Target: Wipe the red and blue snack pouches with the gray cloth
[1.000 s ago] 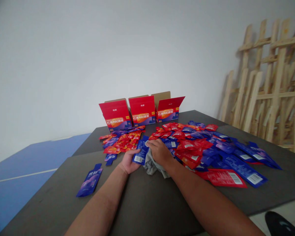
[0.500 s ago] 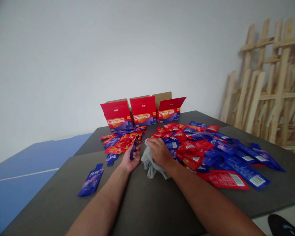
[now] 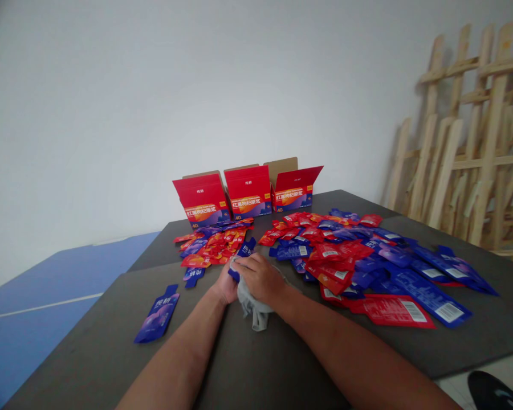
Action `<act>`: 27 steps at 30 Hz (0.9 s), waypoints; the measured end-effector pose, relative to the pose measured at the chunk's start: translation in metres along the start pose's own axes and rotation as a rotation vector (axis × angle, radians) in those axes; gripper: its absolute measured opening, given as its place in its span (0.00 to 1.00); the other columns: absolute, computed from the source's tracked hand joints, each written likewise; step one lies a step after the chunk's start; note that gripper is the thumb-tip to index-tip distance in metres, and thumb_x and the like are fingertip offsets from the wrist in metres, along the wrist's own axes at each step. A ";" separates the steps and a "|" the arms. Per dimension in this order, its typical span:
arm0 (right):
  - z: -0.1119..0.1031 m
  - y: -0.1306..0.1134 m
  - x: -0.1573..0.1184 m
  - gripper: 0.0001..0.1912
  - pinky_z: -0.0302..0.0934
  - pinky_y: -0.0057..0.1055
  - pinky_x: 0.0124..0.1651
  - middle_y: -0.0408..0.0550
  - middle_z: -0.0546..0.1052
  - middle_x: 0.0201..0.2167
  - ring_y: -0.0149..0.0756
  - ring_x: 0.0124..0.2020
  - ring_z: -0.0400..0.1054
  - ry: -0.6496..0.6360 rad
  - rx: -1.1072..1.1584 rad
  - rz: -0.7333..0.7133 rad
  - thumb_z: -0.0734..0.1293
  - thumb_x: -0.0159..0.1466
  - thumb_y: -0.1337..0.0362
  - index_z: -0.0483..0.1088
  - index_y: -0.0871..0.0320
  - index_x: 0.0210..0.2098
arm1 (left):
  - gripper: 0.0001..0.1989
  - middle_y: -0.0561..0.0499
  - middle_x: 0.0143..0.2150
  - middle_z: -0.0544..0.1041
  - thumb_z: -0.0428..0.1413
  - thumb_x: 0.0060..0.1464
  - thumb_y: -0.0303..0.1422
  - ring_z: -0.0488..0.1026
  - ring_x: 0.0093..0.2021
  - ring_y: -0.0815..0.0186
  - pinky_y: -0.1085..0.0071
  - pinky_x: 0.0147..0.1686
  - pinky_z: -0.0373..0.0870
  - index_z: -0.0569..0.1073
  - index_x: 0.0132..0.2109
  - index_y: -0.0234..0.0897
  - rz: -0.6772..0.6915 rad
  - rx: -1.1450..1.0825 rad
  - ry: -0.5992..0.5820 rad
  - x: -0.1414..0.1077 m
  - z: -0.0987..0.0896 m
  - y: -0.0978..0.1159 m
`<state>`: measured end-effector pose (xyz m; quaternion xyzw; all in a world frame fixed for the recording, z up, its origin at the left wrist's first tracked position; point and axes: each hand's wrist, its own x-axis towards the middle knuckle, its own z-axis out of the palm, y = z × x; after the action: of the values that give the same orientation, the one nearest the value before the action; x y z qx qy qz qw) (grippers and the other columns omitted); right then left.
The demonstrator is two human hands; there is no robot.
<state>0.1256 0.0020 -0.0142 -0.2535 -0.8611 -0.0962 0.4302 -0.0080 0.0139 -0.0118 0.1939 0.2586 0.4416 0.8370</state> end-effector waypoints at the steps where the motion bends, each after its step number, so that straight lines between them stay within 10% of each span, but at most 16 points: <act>1: 0.001 0.002 0.000 0.17 0.63 0.40 0.50 0.54 0.74 0.48 0.42 0.46 0.63 0.000 -0.010 0.042 0.59 0.64 0.70 0.69 0.61 0.52 | 0.13 0.49 0.26 0.74 0.57 0.50 0.41 0.74 0.32 0.62 0.67 0.38 0.71 0.71 0.29 0.33 -0.006 0.000 -0.017 -0.001 0.001 -0.001; 20: -0.004 0.053 -0.007 0.20 0.60 0.41 0.53 0.54 0.75 0.49 0.42 0.50 0.66 0.110 -0.098 0.458 0.56 0.64 0.72 0.70 0.60 0.52 | 0.12 0.49 0.25 0.74 0.53 0.50 0.36 0.68 0.22 0.70 0.74 0.23 0.64 0.73 0.35 0.30 -0.052 0.103 -0.056 -0.010 0.004 0.003; 27: -0.017 0.049 -0.006 0.18 0.61 0.41 0.52 0.54 0.75 0.48 0.41 0.48 0.66 0.167 -0.109 0.310 0.56 0.65 0.71 0.70 0.61 0.51 | 0.25 0.40 0.44 0.75 0.49 0.52 0.34 0.74 0.44 0.60 0.68 0.40 0.71 0.67 0.56 0.26 0.121 -0.136 -0.191 -0.011 0.007 0.019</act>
<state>0.1656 0.0348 -0.0108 -0.3972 -0.7665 -0.0958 0.4955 -0.0211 0.0146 0.0072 0.1931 0.1348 0.4874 0.8409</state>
